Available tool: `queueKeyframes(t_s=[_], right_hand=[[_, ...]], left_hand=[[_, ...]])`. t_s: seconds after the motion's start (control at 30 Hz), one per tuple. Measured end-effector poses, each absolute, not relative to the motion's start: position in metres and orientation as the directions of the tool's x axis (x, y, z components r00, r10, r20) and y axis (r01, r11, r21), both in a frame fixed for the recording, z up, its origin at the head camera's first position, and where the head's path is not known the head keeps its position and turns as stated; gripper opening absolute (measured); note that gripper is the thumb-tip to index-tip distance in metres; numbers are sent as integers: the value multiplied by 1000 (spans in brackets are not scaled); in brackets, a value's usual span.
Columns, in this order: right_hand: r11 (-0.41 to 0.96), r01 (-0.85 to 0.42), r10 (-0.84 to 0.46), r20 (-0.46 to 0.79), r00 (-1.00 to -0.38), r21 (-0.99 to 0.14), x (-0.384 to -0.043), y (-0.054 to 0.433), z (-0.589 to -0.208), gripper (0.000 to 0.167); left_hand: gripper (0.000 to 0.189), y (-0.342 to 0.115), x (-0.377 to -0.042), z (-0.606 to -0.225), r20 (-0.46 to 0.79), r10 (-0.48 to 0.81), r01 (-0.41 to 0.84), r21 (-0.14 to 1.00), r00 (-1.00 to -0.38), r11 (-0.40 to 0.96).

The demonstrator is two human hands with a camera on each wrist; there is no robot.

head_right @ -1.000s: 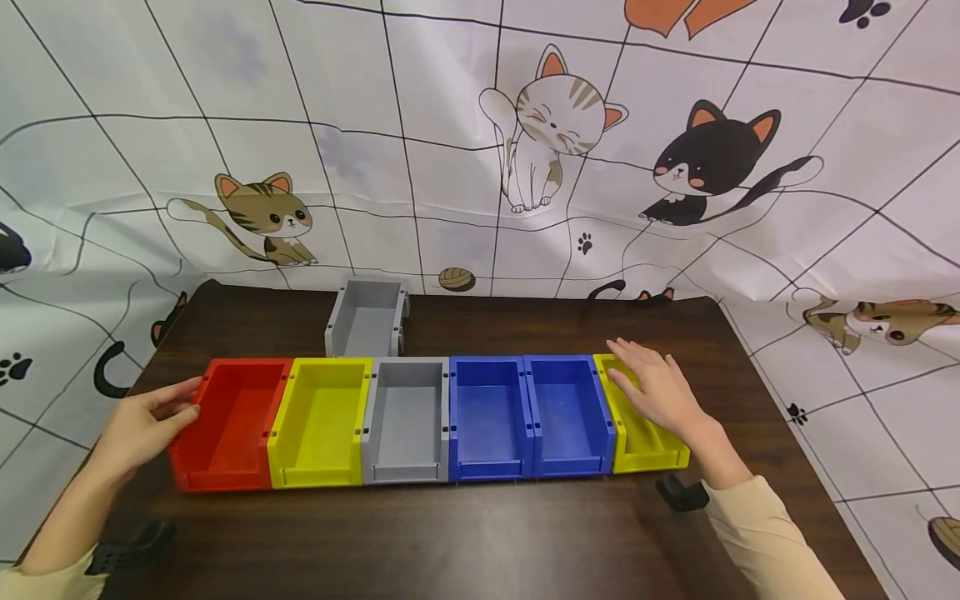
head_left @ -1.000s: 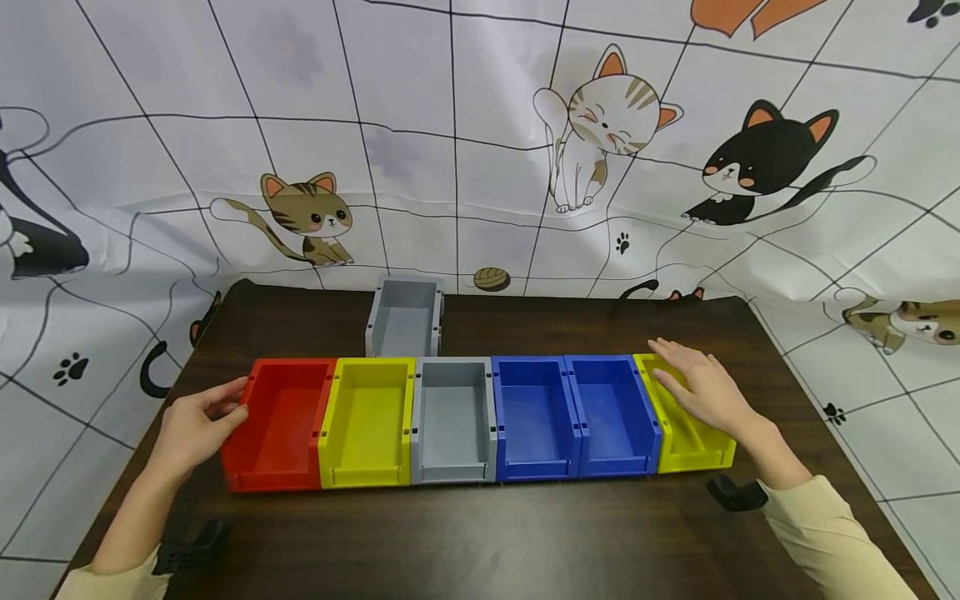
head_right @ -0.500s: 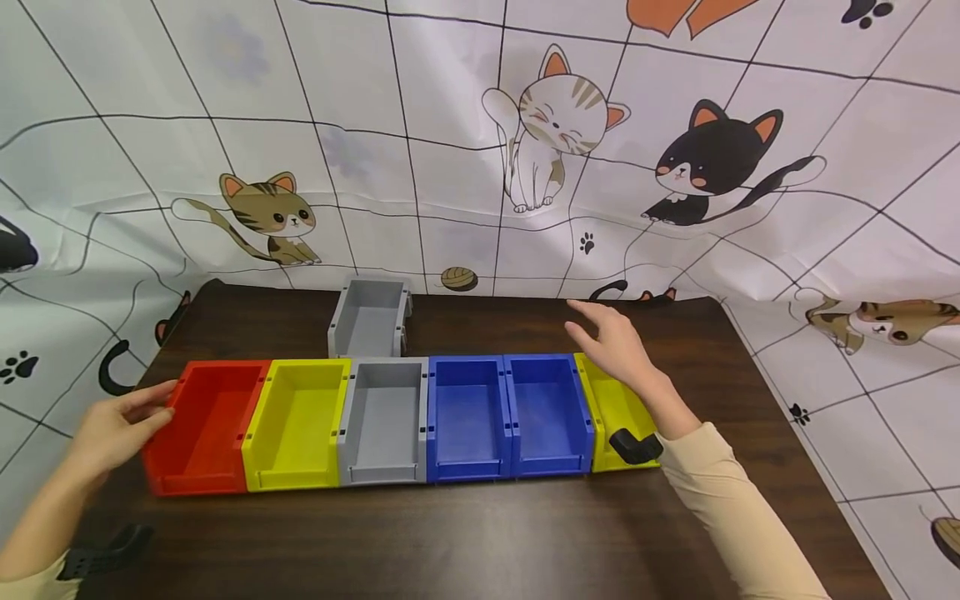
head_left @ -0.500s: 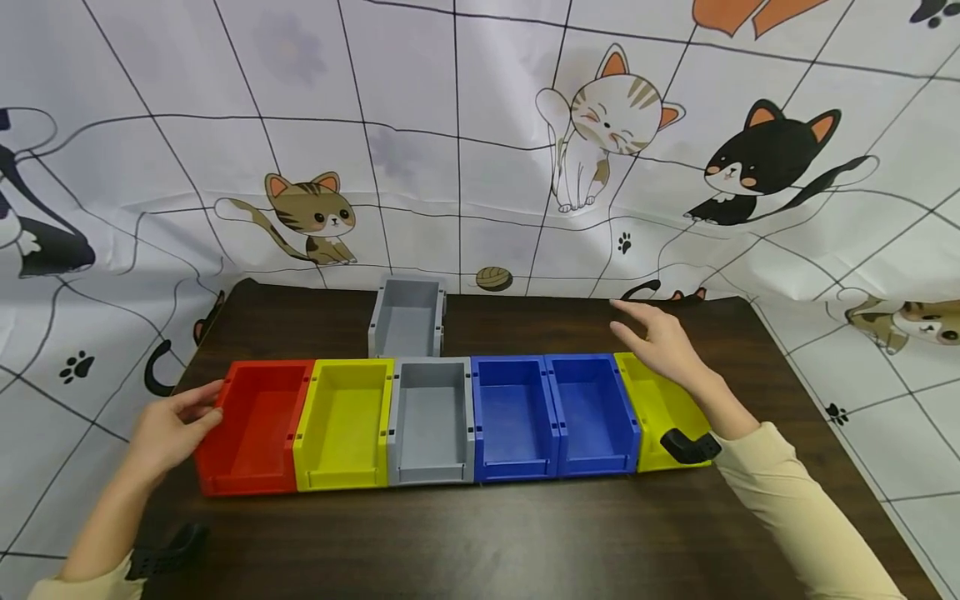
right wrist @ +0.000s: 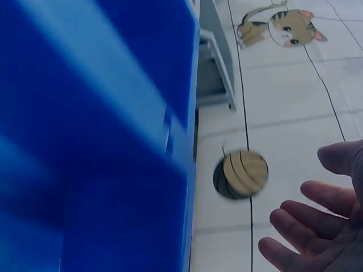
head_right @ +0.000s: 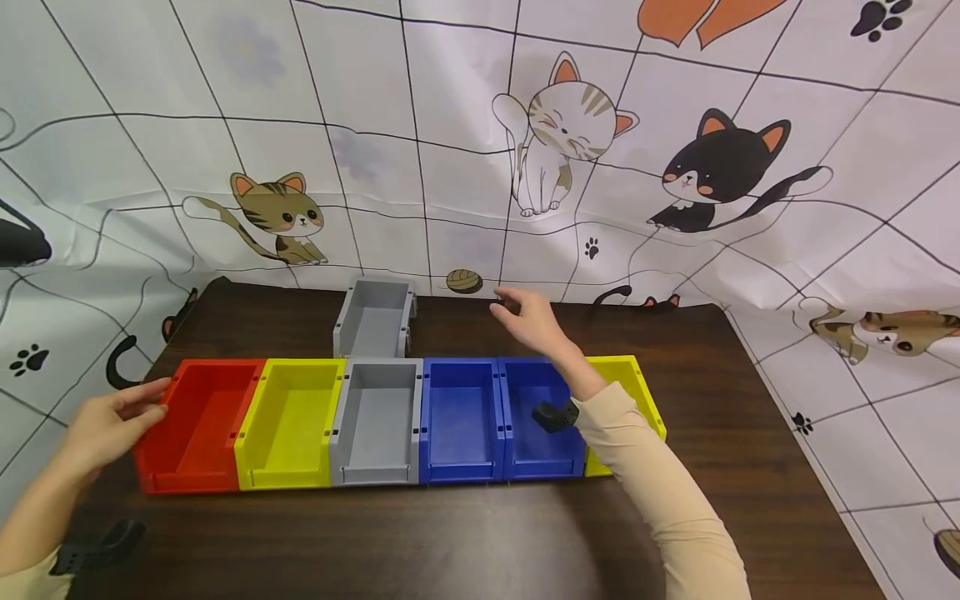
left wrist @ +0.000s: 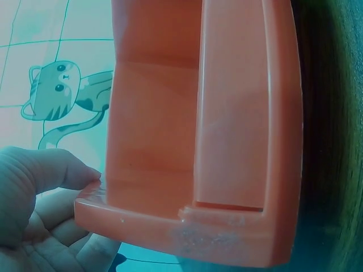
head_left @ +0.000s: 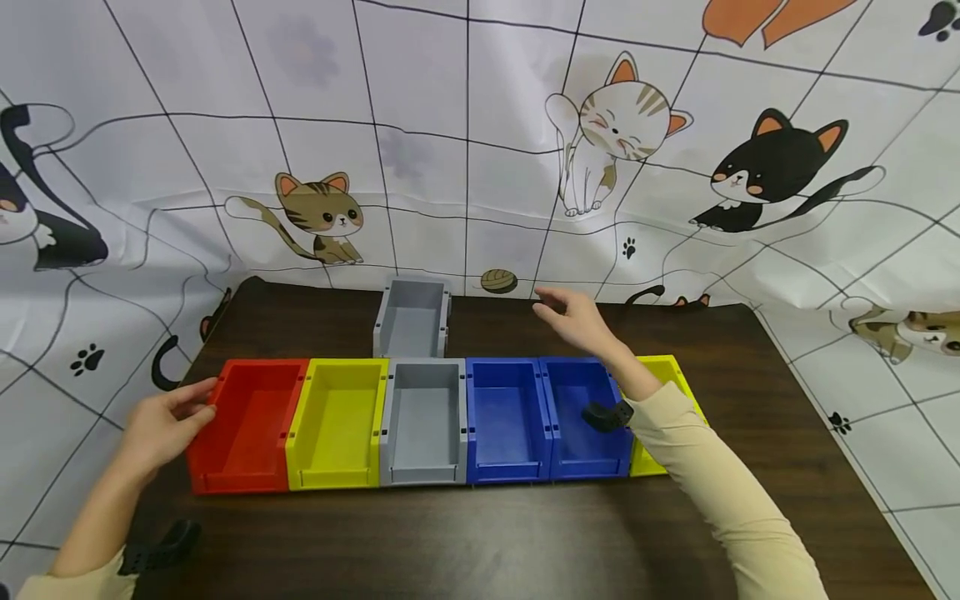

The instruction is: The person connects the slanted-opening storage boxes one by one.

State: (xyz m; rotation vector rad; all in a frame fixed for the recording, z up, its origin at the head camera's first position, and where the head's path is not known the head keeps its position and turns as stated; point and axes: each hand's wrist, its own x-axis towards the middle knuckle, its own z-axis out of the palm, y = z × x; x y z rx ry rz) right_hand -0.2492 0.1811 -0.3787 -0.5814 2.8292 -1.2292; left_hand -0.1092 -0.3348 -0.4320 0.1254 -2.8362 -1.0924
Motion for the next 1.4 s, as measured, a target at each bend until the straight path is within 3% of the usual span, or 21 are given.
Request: queueKeyframes(t_s=[0.67,1.07,1.4], right_hand=[[553,-85,-306,-107,-946,-829,-284,76,-388,47],[453,93,-220,-212,-952,-887,-290,41,-403,55],[486,127,-163,-233,-959,-865,-295,25,-415,66]], left_hand=[[41,-343,-119,-428,17,-101,-64,665,-995,744],[40,-341,-119,-427,12,-105,-69,677,-994,733],[41,-343,-117,-427,-17,-110,-92,685,-994,723]])
